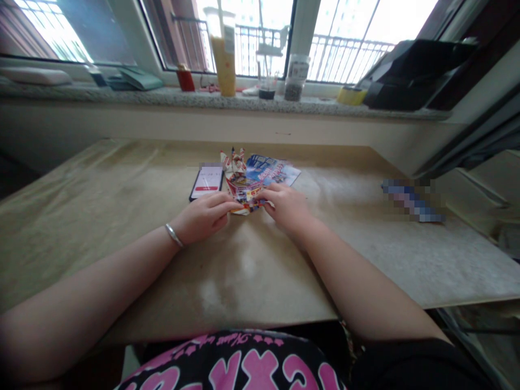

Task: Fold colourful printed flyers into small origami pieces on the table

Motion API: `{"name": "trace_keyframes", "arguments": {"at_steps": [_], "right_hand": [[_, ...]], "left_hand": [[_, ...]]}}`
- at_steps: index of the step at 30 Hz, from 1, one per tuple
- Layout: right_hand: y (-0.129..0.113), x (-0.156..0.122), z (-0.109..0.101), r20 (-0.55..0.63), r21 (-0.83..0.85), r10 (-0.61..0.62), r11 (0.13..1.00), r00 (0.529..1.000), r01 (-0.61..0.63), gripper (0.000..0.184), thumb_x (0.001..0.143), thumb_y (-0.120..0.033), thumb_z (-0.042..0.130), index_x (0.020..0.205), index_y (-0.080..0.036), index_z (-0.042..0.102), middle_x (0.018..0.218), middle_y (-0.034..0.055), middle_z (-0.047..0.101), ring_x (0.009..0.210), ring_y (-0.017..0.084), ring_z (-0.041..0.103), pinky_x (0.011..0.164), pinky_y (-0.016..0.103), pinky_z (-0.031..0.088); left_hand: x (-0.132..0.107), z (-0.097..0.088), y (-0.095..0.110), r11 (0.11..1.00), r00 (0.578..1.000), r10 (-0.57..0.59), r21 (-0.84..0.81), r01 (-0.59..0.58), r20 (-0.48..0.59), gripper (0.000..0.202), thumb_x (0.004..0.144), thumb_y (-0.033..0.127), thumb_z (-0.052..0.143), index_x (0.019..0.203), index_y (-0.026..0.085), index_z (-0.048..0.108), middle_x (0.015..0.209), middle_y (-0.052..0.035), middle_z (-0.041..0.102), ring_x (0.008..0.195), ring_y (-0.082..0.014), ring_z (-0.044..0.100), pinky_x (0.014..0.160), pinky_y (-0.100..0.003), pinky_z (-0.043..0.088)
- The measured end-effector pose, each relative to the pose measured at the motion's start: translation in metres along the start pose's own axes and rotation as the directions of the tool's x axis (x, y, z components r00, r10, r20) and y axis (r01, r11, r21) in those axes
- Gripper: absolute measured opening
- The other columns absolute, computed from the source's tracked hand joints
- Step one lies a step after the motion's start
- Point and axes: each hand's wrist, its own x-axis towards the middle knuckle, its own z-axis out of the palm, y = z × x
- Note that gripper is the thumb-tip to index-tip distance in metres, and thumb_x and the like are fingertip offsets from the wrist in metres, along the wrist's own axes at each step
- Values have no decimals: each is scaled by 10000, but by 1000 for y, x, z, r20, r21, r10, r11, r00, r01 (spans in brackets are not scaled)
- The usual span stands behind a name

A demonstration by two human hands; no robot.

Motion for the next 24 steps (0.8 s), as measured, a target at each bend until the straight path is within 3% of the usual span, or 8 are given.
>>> {"name": "trace_keyframes", "arguments": {"at_steps": [4, 7, 14, 20, 24], "right_hand": [[6, 1, -3, 109, -52, -93, 994, 990, 99, 198, 794, -187, 591, 931, -252, 719, 877, 47, 659, 838, 207, 561, 723, 314, 438], [6, 2, -5, 154, -34, -136, 989, 979, 143, 213, 752, -141, 601, 888, -245, 728, 857, 48, 658, 838, 210, 551, 740, 321, 437], [4, 2, -3, 183, 93, -283, 958, 942, 270, 125, 779, -228, 632, 863, -222, 725, 966, 69, 666, 994, 234, 542, 881, 375, 449], [8, 3, -2, 206, 190, -322, 940, 924, 285, 203, 754, -137, 586, 893, -217, 710, 977, 52, 694, 1013, 209, 587, 977, 394, 425], [12, 3, 0, 198, 189, -283, 950, 938, 247, 285, 709, -74, 546, 916, -198, 699, 1005, 69, 695, 1028, 215, 598, 966, 385, 440]], "left_hand": [[1, -5, -1, 992, 998, -4, 126, -5, 68, 306, 816, 92, 434, 1004, 201, 650, 867, -49, 613, 810, -167, 549, 769, -311, 475], [2, -9, 0, 982, 991, -40, 188, 15, 130, 310, 791, 140, 490, 1052, 209, 642, 919, -59, 628, 859, -202, 558, 814, -358, 451], [2, -6, 7, 976, 954, -163, 184, 118, 250, 324, 849, 286, 519, 1143, 170, 587, 936, -69, 673, 822, -203, 614, 848, -380, 414], [-1, -3, 9, 987, 948, -112, 143, 72, 299, 247, 852, 239, 510, 1058, 244, 644, 1053, -32, 689, 889, -185, 634, 789, -336, 409], [-1, -3, 9, 991, 946, -101, 113, 69, 309, 280, 824, 213, 511, 1061, 232, 658, 1120, -38, 672, 925, -200, 631, 802, -359, 410]]}}
